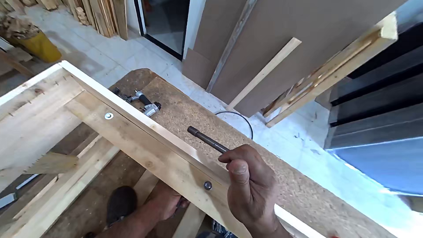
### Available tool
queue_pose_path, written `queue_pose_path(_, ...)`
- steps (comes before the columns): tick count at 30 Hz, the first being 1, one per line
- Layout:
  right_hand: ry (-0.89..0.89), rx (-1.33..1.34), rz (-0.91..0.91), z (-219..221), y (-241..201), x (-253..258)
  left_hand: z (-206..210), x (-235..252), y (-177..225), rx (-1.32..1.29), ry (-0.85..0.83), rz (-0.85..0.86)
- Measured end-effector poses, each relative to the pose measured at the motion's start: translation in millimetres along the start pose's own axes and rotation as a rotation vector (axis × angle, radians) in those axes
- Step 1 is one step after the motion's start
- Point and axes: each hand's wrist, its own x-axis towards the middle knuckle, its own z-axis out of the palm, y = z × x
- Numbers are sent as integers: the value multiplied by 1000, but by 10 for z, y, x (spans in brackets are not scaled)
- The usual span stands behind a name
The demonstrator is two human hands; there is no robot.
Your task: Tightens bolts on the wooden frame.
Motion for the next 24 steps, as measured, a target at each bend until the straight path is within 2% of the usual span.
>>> queue_pose_path(8, 40, 40, -6, -39, 65, -15, 255, 49, -224, -103, 12, 38)
queue_pose_path(24, 97, 104, 40, -29, -13, 22, 214, 117, -278, -175, 100, 120)
